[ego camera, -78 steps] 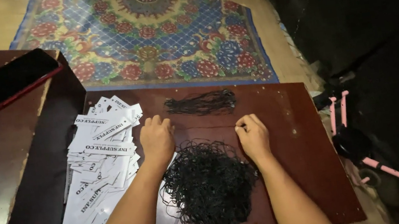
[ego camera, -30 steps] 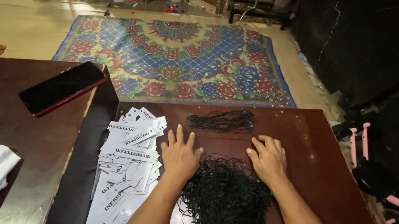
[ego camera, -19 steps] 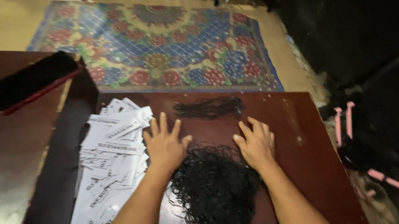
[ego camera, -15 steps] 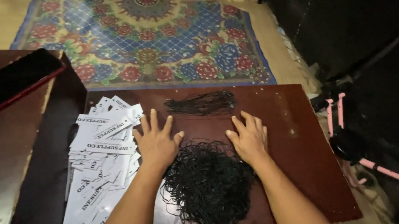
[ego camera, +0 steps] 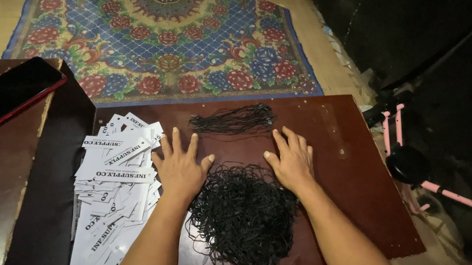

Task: The person repeatedly picks up small bundles of black cables from a pile on a table, separates them, and places them into a separate organized pile. The person handles the cables by hand throughout the process.

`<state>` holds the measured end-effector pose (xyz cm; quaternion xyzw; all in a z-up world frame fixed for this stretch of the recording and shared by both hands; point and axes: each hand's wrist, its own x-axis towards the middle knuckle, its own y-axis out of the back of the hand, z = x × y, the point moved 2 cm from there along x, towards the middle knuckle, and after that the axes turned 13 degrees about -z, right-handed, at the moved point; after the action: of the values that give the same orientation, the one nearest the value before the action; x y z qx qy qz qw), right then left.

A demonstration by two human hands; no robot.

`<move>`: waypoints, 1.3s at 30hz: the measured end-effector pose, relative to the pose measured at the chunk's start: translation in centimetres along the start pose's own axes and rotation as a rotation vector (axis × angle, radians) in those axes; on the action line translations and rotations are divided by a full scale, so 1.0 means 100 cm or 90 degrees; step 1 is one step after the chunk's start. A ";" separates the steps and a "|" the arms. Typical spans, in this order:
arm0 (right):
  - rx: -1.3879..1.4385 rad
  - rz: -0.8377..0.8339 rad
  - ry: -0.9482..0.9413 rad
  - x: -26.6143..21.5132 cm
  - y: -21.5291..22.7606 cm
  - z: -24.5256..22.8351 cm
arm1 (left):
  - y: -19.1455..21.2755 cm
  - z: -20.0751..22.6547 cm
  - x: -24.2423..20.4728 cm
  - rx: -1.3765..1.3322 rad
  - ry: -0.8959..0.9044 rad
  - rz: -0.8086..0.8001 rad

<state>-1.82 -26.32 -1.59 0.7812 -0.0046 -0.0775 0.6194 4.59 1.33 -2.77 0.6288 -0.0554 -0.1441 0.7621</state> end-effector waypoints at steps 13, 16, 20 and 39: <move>-0.010 0.026 0.020 0.002 -0.005 0.001 | 0.000 0.001 0.000 -0.003 -0.004 0.016; -0.039 0.000 0.005 0.006 -0.008 0.004 | -0.006 -0.001 0.003 -0.003 -0.004 0.009; -0.024 -0.013 -0.004 0.004 -0.007 0.005 | -0.003 0.001 0.002 -0.022 -0.015 0.003; -0.033 -0.060 -0.024 0.001 0.003 -0.006 | 0.010 0.005 -0.003 -0.032 0.013 -0.021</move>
<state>-1.59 -25.84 -1.16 0.7629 0.0224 -0.1216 0.6346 4.29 1.11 -1.64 0.6120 -0.0336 -0.1510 0.7755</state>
